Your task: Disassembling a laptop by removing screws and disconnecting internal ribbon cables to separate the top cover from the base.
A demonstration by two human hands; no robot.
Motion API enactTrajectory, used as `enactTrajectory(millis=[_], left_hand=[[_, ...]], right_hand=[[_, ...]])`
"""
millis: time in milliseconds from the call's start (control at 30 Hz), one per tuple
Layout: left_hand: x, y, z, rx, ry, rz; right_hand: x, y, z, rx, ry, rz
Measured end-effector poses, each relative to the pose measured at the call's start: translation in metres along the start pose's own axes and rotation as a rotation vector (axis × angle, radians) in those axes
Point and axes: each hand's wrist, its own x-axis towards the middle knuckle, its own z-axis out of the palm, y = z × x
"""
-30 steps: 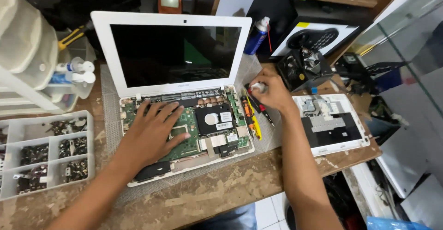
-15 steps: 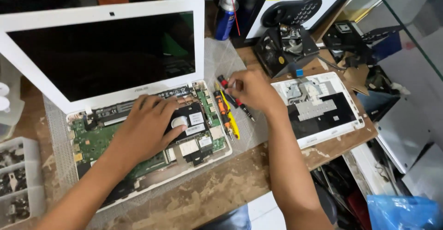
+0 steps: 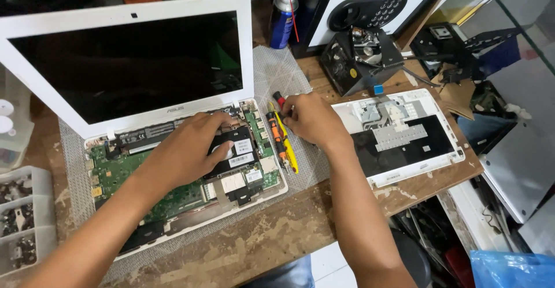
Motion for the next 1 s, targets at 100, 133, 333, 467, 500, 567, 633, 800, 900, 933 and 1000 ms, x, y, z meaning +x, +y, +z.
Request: enactTrajectory(millis=[100, 133, 333, 467, 500, 567, 633, 800, 900, 933, 1000], left_hand=[[0.002, 0.011, -0.007, -0.045, -0.003, -0.086], [0.002, 0.011, -0.008, -0.042, -0.002, -0.087], [0.01, -0.001, -0.006, 0.016, 0.029, -0.079], [0.016, -0.013, -0.004, 0.019, 0.058, -0.075], [0.017, -0.016, -0.004, -0.009, 0.064, -0.066], [0.019, -0.016, -0.005, 0.008, 0.06, -0.06], [0.021, -0.016, -0.007, 0.026, 0.057, -0.057], [0.03, -0.02, -0.005, -0.026, 0.052, -0.044], [0.04, -0.015, -0.01, -0.062, -0.01, -0.08], [0.042, -0.017, -0.006, -0.06, -0.01, -0.079], [0.046, -0.022, 0.003, -0.058, -0.047, -0.062]], right_hand=[[-0.007, -0.01, -0.012, -0.008, 0.039, 0.02], [-0.007, -0.008, -0.009, -0.006, 0.04, 0.018], [-0.003, -0.001, -0.004, 0.011, -0.001, 0.102], [-0.008, -0.005, -0.005, 0.04, 0.024, 0.088], [-0.011, -0.009, -0.005, 0.078, 0.058, 0.056], [-0.009, -0.009, -0.004, 0.12, 0.105, 0.013], [-0.005, -0.008, 0.0, 0.162, 0.15, -0.032], [0.003, -0.004, 0.007, 0.289, 0.335, -0.149], [0.001, -0.007, 0.007, 0.35, 0.438, -0.196], [0.001, -0.008, 0.007, 0.351, 0.44, -0.196], [0.001, -0.009, 0.008, 0.353, 0.499, -0.218]])
